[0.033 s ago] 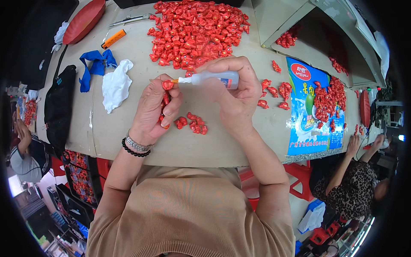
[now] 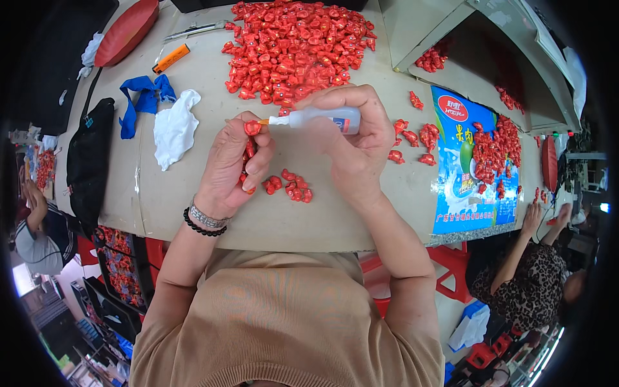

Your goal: Apply glue to small red plastic components and assemble them into larger decorative units.

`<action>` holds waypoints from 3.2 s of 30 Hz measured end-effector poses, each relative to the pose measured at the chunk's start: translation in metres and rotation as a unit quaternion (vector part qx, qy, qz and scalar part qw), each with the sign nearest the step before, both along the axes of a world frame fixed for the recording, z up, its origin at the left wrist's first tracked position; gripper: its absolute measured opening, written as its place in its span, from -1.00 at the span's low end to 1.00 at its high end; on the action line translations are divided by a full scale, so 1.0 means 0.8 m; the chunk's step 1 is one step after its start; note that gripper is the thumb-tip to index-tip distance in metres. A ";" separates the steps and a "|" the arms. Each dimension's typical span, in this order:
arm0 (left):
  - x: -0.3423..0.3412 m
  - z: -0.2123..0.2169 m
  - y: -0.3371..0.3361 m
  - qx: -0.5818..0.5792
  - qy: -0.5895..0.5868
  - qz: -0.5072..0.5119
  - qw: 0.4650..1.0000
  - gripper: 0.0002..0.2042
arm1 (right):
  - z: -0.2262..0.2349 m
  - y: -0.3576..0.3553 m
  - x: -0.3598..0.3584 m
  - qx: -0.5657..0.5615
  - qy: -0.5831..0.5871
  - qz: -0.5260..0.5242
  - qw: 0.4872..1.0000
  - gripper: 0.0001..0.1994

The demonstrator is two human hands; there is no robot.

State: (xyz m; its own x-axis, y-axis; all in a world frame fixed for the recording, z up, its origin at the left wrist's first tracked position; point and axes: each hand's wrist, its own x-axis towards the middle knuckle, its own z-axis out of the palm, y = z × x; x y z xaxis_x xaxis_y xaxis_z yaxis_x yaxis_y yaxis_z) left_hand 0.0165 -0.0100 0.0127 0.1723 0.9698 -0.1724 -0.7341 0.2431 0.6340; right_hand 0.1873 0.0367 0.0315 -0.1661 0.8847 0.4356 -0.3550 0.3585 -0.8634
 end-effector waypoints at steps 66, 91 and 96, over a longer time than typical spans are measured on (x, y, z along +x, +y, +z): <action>-0.002 0.002 0.000 0.024 0.024 0.001 0.999 -0.62 | 0.007 0.000 0.009 -0.031 0.032 0.025 0.999 -0.84; 0.000 0.003 -0.002 0.026 0.039 -0.001 0.999 -0.62 | 0.006 -0.003 0.004 -0.042 0.026 0.027 0.998 -0.84; -0.001 0.000 -0.002 0.041 0.031 -0.014 0.999 -0.64 | 0.006 -0.004 0.004 -0.046 0.030 0.027 0.998 -0.84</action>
State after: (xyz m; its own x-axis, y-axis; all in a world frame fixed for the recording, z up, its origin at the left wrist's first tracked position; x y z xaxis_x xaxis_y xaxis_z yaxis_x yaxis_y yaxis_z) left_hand 0.0157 -0.0113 0.0129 0.1914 0.9759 -0.1047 -0.6867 0.2094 0.6961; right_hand 0.1905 0.0336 0.0363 -0.1910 0.9116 0.3641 -0.4240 0.2579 -0.8682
